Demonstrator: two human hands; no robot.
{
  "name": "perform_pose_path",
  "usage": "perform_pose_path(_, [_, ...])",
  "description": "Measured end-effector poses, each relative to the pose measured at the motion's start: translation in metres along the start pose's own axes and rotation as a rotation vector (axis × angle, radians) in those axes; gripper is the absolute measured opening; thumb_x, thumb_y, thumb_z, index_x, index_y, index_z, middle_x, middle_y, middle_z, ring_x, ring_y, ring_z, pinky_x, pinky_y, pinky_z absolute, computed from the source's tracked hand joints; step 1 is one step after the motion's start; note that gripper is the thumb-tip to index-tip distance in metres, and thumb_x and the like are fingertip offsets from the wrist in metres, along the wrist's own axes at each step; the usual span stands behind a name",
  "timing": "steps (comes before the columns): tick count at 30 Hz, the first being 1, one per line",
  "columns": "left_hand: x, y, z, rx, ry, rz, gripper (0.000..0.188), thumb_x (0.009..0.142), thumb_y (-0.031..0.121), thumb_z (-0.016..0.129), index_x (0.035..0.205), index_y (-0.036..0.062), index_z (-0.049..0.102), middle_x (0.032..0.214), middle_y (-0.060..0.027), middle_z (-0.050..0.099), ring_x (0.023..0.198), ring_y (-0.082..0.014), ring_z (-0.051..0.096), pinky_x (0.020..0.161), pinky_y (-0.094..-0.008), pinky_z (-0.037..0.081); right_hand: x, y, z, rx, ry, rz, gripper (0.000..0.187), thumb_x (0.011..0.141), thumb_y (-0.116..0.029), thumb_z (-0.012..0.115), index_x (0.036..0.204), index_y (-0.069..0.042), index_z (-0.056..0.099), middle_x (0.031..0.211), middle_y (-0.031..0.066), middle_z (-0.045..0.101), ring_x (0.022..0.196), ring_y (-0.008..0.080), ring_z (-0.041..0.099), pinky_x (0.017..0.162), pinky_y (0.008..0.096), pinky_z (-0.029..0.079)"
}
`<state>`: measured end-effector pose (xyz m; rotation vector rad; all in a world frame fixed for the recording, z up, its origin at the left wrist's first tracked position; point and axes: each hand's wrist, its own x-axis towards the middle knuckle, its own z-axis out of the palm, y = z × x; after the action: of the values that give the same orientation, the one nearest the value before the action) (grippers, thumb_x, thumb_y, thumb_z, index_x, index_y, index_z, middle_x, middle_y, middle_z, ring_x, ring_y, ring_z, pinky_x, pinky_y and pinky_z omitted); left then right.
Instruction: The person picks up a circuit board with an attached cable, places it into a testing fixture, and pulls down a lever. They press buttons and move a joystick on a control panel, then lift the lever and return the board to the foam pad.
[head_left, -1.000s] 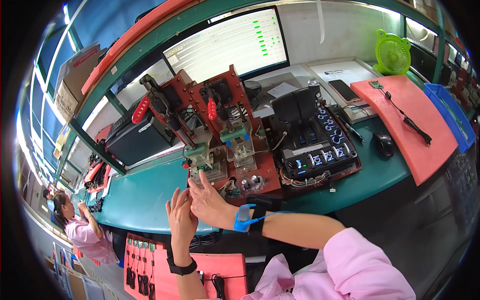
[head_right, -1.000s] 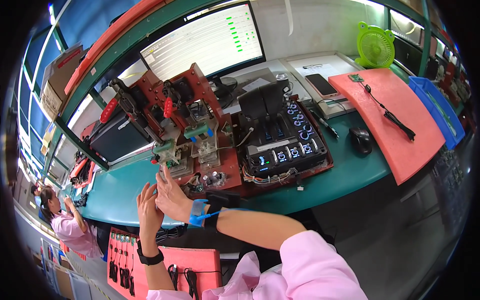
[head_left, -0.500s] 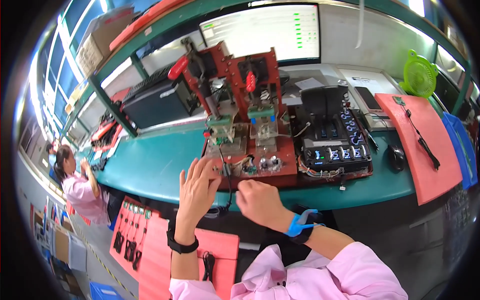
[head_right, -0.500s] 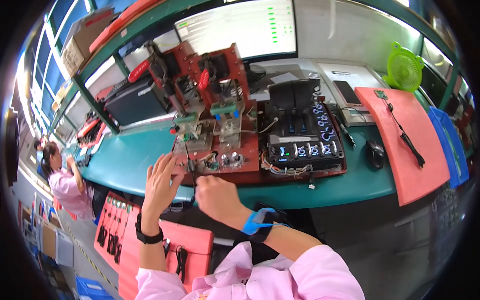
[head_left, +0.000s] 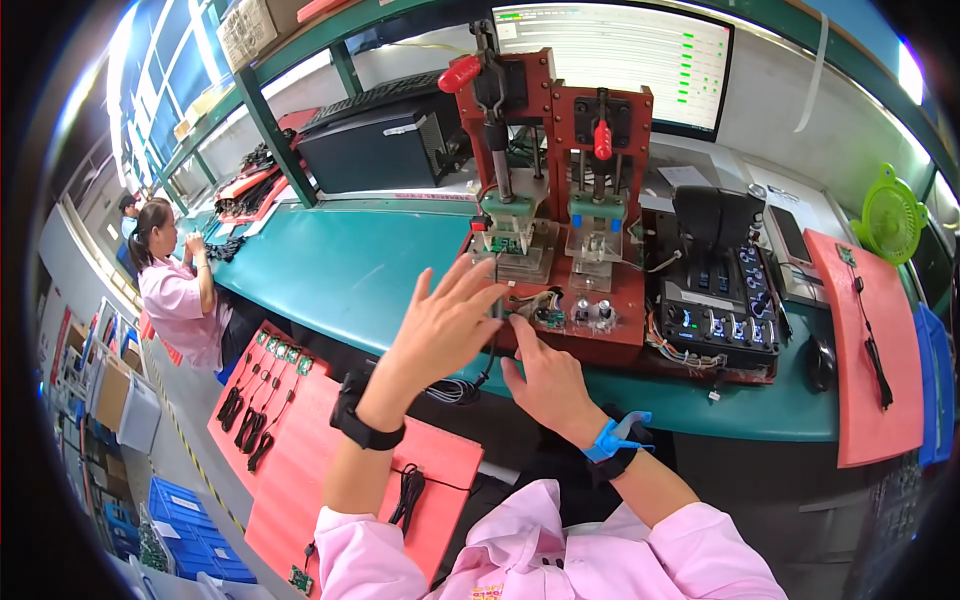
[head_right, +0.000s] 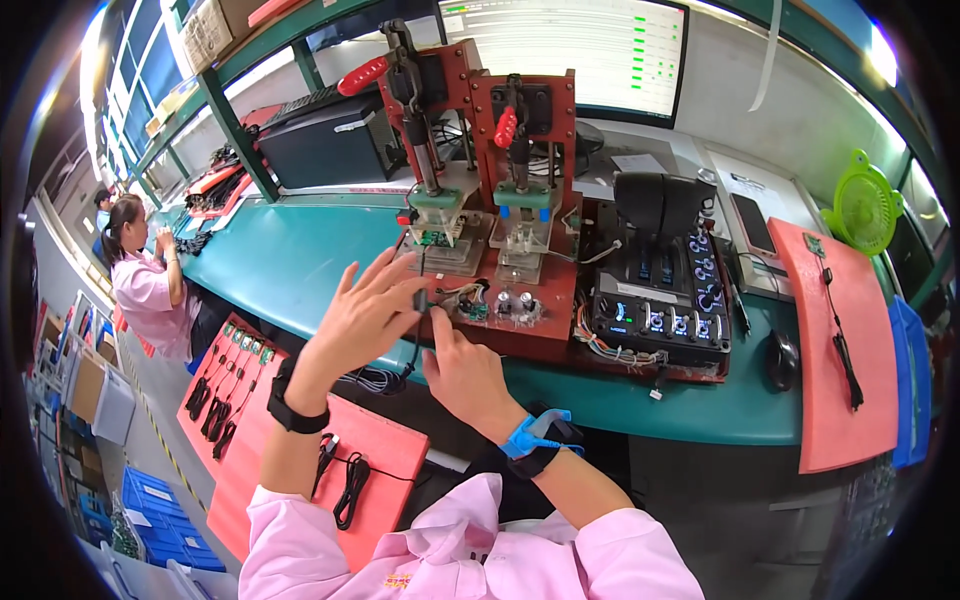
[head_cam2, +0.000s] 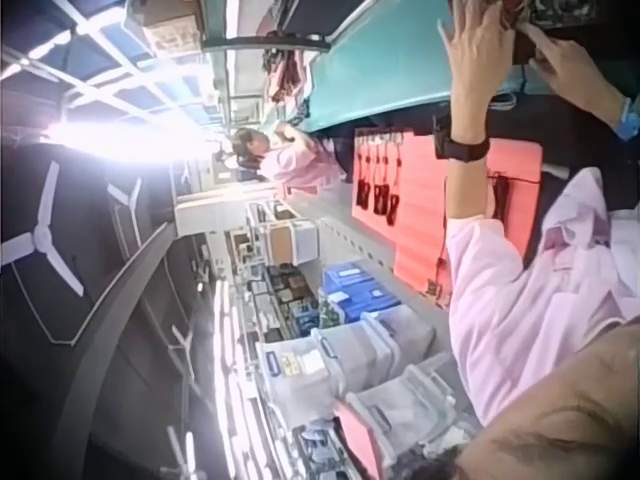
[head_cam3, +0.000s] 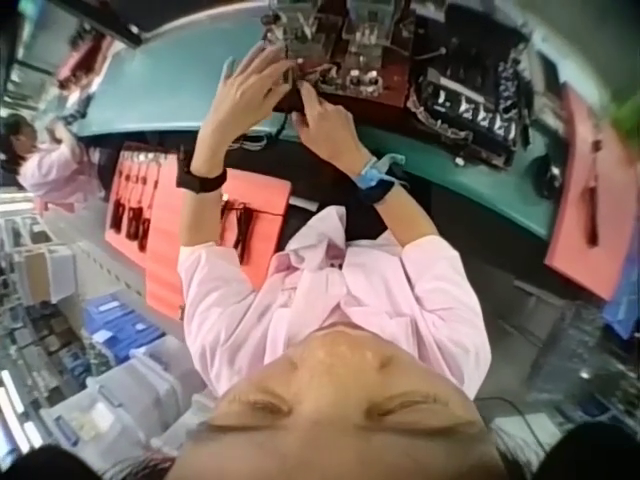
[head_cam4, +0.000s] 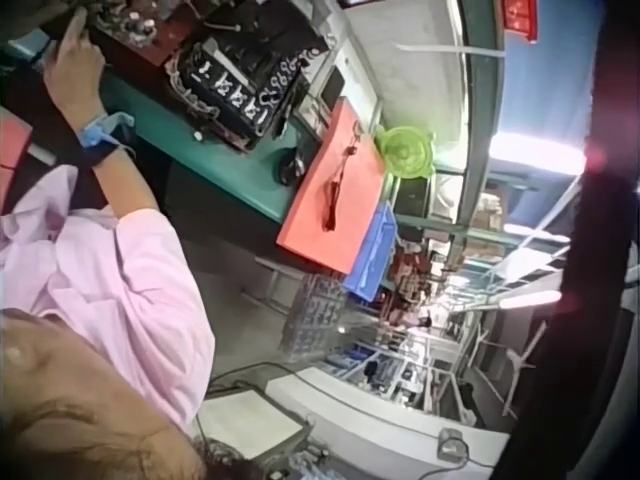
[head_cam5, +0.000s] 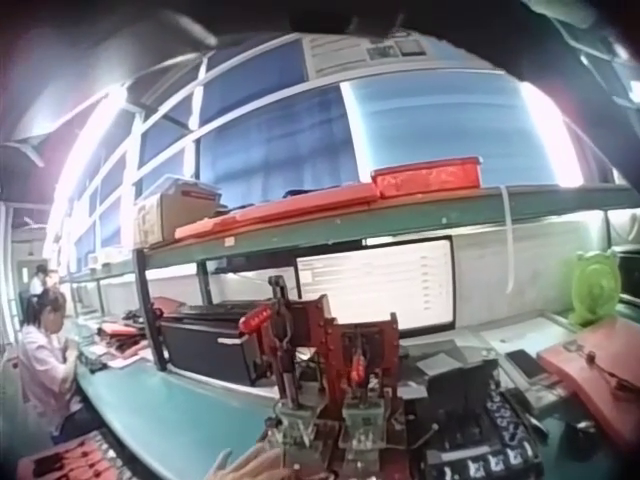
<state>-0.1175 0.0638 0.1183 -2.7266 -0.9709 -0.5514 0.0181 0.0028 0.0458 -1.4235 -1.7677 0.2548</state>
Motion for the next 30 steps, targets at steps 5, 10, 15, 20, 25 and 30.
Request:
perform_pose_path(5, [0.009,0.009,0.021,0.040,-0.023,0.004,0.040,0.071,0.005,0.054,0.110,0.0086,0.051,0.129,-0.0066,0.039,0.124,-0.0288,0.030,0.098,-0.0513,0.023,0.005,0.001,0.000,0.101,0.013,0.001,0.062,0.072,-0.011,0.059,0.125,-0.001,0.030,0.072,0.0131,0.059,0.062,0.0336,0.058,0.052,0.0423,0.046])
perform_pose_path(10, [-0.005,0.006,0.018,0.103,0.119,0.004,0.030,0.072,0.008,0.053,0.102,0.0041,0.053,0.126,-0.0077,0.041,0.124,-0.0265,0.030,0.095,-0.0539,0.024,0.004,0.007,-0.001,-0.025,-0.002,-0.022,0.066,0.072,-0.014,0.060,0.127,0.000,0.027,0.071,0.0142,0.059,0.058,0.0331,0.058,0.050,0.0419,0.046])
perform_pose_path(15, [-0.012,0.004,0.017,0.070,0.042,-0.033,0.038,0.069,0.001,0.052,0.108,0.0048,0.051,0.128,-0.0051,0.039,0.125,-0.0269,0.028,0.098,-0.0526,0.021,0.006,-0.002,-0.011,-0.244,-0.163,-0.038,0.070,0.072,-0.020,0.060,0.129,0.001,0.025,0.069,0.0158,0.059,0.053,0.0315,0.058,0.046,0.0409,0.045])
perform_pose_path(20, [-0.014,0.006,0.023,0.042,0.013,-0.046,0.038,0.071,0.001,0.051,0.108,0.0045,0.051,0.127,-0.0053,0.040,0.125,-0.0270,0.028,0.098,-0.0531,0.021,0.007,-0.007,-0.014,-0.318,-0.259,-0.034,0.071,0.072,-0.023,0.060,0.129,0.001,0.025,0.069,0.0163,0.059,0.053,0.0301,0.058,0.045,0.0399,0.045])
perform_pose_path(25, [0.001,0.016,0.012,-0.088,-0.039,-0.135,0.035,0.073,0.002,0.050,0.108,0.0044,0.051,0.124,-0.0064,0.042,0.124,-0.0263,0.029,0.098,-0.0525,0.020,-0.005,0.006,-0.016,-0.270,-0.238,-0.049,0.069,0.073,-0.023,0.060,0.130,-0.003,0.026,0.072,0.0152,0.058,0.055,0.0296,0.058,0.046,0.0403,0.045])
perform_pose_path(30, [0.010,0.033,0.021,-0.240,-0.012,0.019,0.032,0.075,0.007,0.053,0.107,0.0057,0.051,0.121,-0.0070,0.045,0.122,-0.0265,0.033,0.097,-0.0507,0.022,-0.031,0.014,-0.035,-0.236,-0.188,-0.026,0.062,0.074,-0.023,0.059,0.127,-0.007,0.031,0.077,0.0136,0.057,0.060,0.0291,0.058,0.049,0.0400,0.046])
